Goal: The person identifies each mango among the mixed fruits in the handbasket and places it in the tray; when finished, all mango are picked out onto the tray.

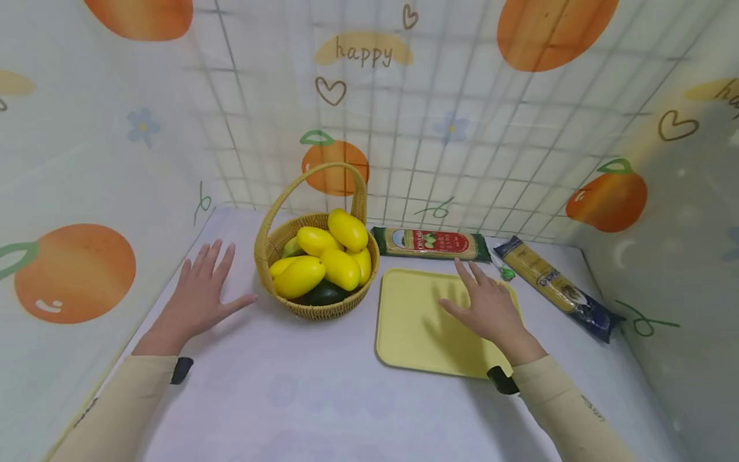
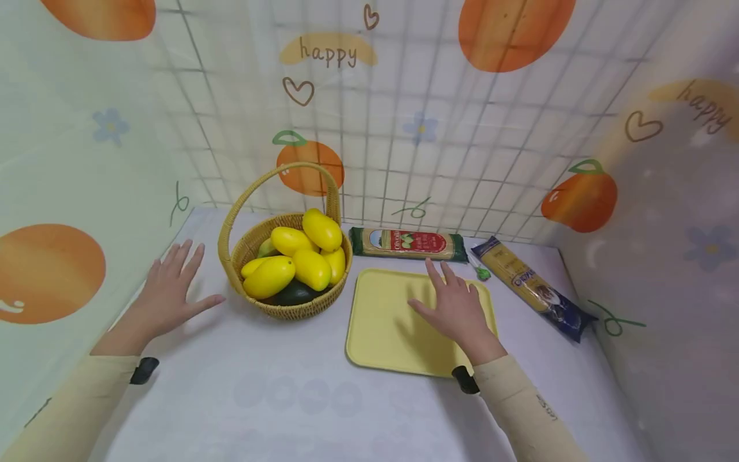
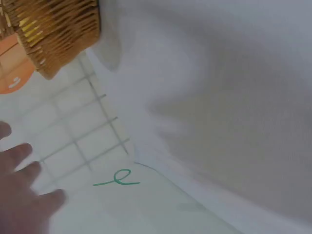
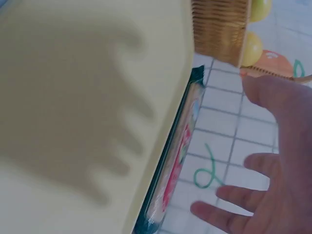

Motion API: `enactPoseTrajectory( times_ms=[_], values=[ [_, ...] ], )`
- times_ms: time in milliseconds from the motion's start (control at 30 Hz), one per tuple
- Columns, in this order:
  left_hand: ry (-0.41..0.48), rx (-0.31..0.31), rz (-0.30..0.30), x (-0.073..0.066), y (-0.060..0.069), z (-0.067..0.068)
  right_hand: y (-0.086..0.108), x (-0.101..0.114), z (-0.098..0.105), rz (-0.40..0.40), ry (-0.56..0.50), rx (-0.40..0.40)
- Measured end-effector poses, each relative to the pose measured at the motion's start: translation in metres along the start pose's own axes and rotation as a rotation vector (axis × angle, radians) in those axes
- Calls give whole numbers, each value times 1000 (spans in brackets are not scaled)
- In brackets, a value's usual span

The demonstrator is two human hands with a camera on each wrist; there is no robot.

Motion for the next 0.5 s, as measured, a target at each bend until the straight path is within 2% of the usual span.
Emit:
enactPoseTrajectory(
  times_ms=[133,233,333,500],
  values=[
    [107,-191,-76,-12,0,26,-2,14,6,22,-71,-20],
    [187,-297,-107,-21,2,44,-4,23,9,9,-117,-28],
    [244,-347,-105,-30,4,55,-8,35,12,9,-169,-43],
    [325,-381,-129,-46,4,64,-16,59,13,54,-256,-62]
  ],
)
Point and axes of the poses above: each hand's wrist, its own y-axis away from the middle knuckle, its own z-axis out of the back of the hand, x = y × z, the point moved 9 cm from there along -y, towards the middle knuckle, and after that the axes turned 4 degrees about z, right-handed, at the moved point
